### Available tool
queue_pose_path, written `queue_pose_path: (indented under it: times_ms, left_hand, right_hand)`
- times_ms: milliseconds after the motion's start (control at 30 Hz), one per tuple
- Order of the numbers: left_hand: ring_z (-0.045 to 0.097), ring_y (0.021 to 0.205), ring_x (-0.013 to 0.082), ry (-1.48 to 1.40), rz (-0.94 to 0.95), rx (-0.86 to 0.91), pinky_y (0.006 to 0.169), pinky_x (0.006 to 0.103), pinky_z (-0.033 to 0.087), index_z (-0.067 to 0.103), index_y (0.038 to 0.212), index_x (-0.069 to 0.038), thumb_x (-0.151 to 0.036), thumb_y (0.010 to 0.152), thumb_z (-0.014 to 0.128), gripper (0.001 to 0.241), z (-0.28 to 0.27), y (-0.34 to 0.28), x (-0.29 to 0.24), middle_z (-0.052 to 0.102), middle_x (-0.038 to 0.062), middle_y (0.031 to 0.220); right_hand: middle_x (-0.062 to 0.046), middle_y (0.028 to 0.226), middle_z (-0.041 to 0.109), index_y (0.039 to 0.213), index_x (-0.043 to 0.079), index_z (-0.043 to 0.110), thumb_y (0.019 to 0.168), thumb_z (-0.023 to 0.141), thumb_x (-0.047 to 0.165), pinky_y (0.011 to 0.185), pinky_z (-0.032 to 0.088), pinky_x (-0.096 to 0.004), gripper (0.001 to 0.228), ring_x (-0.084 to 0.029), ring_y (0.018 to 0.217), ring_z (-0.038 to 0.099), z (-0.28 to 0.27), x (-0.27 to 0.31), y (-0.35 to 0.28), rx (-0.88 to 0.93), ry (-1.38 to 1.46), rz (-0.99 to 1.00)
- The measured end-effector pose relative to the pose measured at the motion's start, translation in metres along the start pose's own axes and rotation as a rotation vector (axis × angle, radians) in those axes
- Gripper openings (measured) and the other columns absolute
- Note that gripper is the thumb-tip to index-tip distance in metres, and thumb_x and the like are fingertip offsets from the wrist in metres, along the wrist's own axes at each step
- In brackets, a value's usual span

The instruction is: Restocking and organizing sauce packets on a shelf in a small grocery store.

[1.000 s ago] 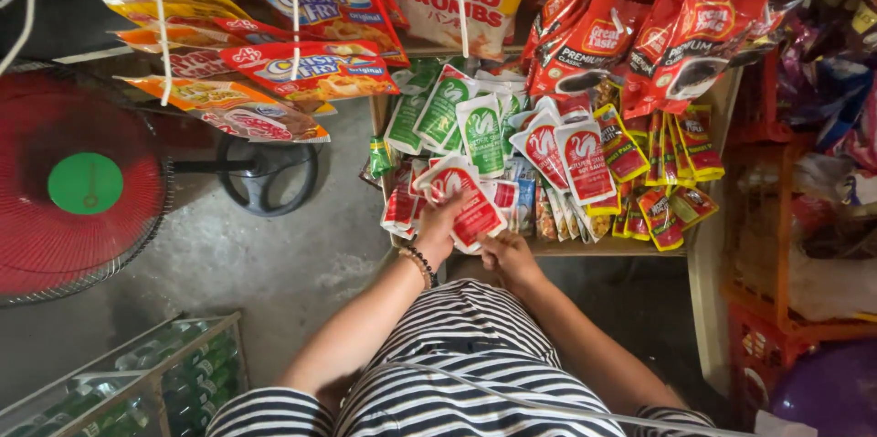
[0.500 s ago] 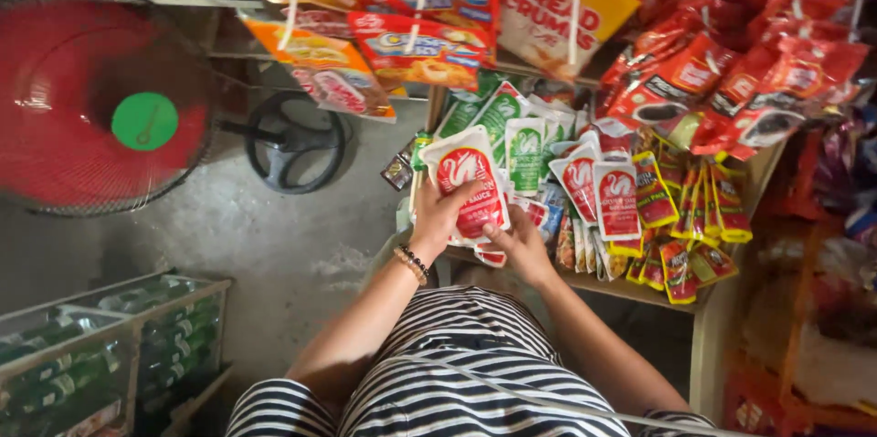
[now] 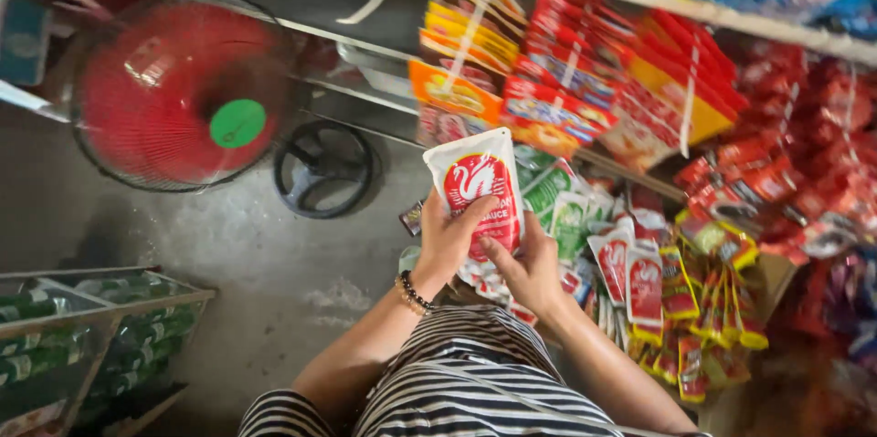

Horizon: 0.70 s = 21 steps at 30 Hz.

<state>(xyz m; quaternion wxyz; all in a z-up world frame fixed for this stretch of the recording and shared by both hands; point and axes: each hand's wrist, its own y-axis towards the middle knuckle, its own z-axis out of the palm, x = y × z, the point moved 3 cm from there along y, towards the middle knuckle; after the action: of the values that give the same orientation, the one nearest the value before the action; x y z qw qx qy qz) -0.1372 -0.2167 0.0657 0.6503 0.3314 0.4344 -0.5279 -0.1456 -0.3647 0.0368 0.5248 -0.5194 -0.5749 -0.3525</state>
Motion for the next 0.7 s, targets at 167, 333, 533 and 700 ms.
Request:
queue_pose_path:
  times_ms: [167, 333, 533, 700]
  left_hand:
    - [0.071, 0.091, 0.0119, -0.125, 0.109, -0.014, 0.079, 0.0294, 0.06, 0.063, 0.122, 0.002, 0.0, 0.09, 0.074, 0.033, -0.03, 0.021, -0.048, 0.074, 0.006, 0.106]
    - [0.07, 0.099, 0.011, -0.168, 0.311, -0.004, 0.086, 0.0289, 0.06, 0.059, 0.126, 0.001, 0.0, 0.093, 0.074, 0.037, -0.065, 0.048, -0.098, 0.072, 0.006, 0.113]
    - [0.069, 0.1, 0.0129, -0.273, 0.518, -0.004, 0.086, 0.031, 0.061, 0.047, 0.134, -0.003, 0.002, 0.093, 0.072, 0.048, -0.092, 0.081, -0.194, 0.068, 0.007, 0.116]
    - [0.068, 0.101, 0.0141, -0.249, 0.646, -0.039, 0.082, 0.0305, 0.059, 0.046, 0.135, -0.003, 0.003, 0.094, 0.072, 0.049, -0.121, 0.122, -0.26, 0.066, 0.009, 0.117]
  right_hand:
    - [-0.009, 0.091, 0.078, 0.119, -0.002, 0.059, 0.087, 0.079, 0.023, 0.064, 0.058, -0.028, 0.046, -0.009, 0.076, 0.07, 0.031, 0.047, 0.028, 0.002, -0.15, -0.225]
    - [-0.009, 0.095, 0.078, 0.134, 0.0, 0.055, 0.088, 0.078, 0.021, 0.069, 0.058, -0.03, 0.056, -0.012, 0.077, 0.068, 0.067, 0.109, 0.061, 0.057, -0.248, -0.387]
    - [-0.015, 0.137, 0.059, 0.158, -0.002, 0.026, 0.099, 0.068, 0.013, 0.094, 0.054, -0.033, 0.074, -0.018, 0.114, 0.061, 0.119, 0.203, 0.092, 0.169, -0.072, -0.827]
    - [-0.006, 0.093, 0.072, 0.158, 0.01, 0.035, 0.097, 0.068, 0.021, 0.052, 0.053, -0.027, 0.071, -0.009, 0.059, 0.061, 0.158, 0.281, 0.122, 0.16, -0.263, -0.653]
